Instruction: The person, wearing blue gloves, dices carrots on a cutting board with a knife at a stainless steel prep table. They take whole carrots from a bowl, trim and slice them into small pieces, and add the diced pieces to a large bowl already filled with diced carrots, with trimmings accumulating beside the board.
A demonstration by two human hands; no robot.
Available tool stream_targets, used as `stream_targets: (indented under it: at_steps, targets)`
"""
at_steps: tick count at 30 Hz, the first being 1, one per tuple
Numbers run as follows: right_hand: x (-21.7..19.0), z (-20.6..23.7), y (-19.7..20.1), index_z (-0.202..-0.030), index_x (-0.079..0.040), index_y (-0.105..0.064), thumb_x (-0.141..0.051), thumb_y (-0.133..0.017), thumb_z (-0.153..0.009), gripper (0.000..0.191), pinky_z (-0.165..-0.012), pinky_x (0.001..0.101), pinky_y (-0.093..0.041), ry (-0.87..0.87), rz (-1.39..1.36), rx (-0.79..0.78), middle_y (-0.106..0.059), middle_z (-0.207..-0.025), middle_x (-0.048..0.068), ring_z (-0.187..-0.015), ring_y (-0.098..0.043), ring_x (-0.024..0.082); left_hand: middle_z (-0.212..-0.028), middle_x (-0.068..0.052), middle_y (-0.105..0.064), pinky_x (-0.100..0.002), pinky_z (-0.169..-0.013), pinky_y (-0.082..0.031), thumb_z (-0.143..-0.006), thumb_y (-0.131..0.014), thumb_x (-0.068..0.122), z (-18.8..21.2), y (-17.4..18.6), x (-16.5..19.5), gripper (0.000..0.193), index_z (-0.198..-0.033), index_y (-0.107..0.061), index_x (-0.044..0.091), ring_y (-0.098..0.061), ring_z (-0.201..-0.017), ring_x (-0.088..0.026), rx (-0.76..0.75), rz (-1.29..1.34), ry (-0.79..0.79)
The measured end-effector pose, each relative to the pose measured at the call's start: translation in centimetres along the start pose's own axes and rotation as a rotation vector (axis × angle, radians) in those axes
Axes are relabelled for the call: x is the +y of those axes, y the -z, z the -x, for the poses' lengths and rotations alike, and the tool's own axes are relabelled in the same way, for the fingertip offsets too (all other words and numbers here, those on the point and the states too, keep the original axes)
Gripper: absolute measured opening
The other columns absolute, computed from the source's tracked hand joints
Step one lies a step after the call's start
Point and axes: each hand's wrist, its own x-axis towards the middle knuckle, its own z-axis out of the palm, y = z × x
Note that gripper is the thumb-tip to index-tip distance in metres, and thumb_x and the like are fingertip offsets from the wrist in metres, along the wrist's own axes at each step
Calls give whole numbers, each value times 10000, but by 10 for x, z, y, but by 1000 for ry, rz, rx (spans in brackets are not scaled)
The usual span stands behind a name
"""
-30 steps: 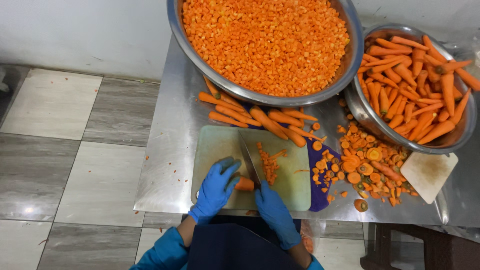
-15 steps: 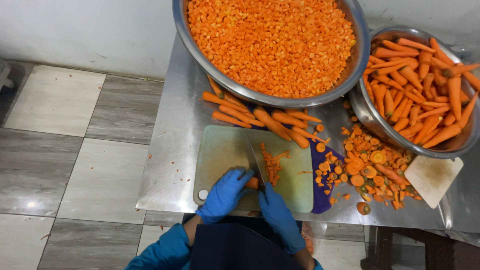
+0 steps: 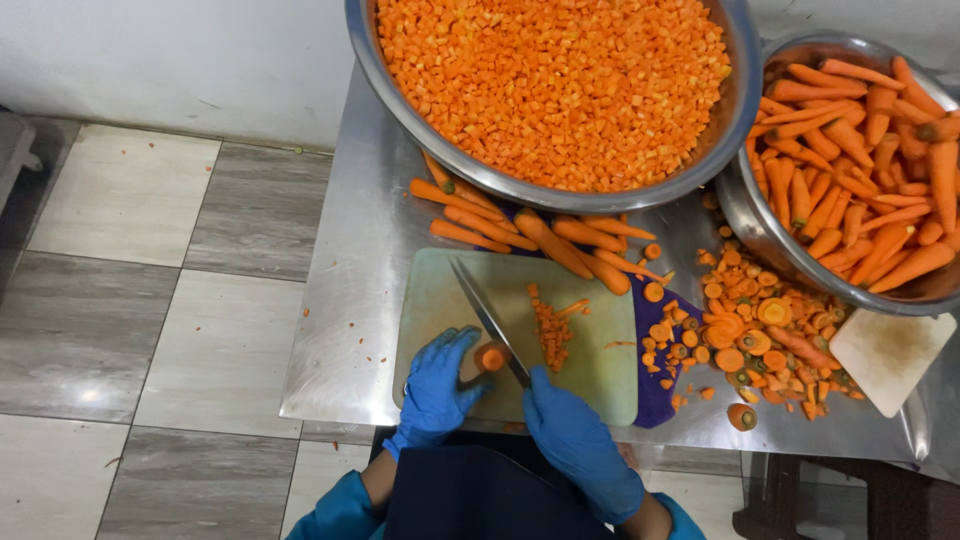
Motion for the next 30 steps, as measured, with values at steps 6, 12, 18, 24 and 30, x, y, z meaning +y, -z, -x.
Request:
stream_targets:
  at_steps: [6,12,18,24,30]
  targets:
    - [-1,8,-4,-1332,46,-537,-152,-607,-933,450,-536,484,-487,85,52,-14,-621,-717,169,-600,-626,352,-1559,-186,-396,-495,-1173,-325,-811,-768,304,-14,37,2,825,-1525,-412,92,-395,-1427,-429,20,-89,-105]
    - [-2,11,-13,-1338,67,-509,-138,-614,-929,470,-527,471,-486,72,61,-77,-613,-712,157,-587,-619,337,-1624,-124,-397,-580,-1222,-253,-883,-678,274,-29,36,-5,747,-1572,-413,161,-370,-1485,-394,-204,-280,-245]
    - [1,9,-23,-1354,49,-493,-156,-599,-950,465,-533,483,-490,27,91,-132,-623,-716,167,-601,-631,350,-1625,-69,-398,-610,-1209,-207,-882,-683,370,-22,22,-9,750,-1561,-421,191,-368,-1488,-373,-166,-237,-135]
    - [7,1,-40,-1353,42,-490,-155,-586,-938,469,-523,489,-496,-63,10,-215,-635,-706,167,-596,-637,362,-1629,-78,-369,-642,-1195,-166,-847,-678,540,-20,15,-10,851,-1561,-400,171,-341,-1478,-393,-172,-253,-66]
    - [6,-15,-52,-1334,2,-510,-195,-563,-964,422,-514,492,-500,-19,149,-150,-630,-698,157,-570,-634,344,-1661,-106,-291,-721,-1153,-90,-801,-664,640,-21,11,-9,1013,-1599,-293,138,-248,-1520,-418,-224,-286,23]
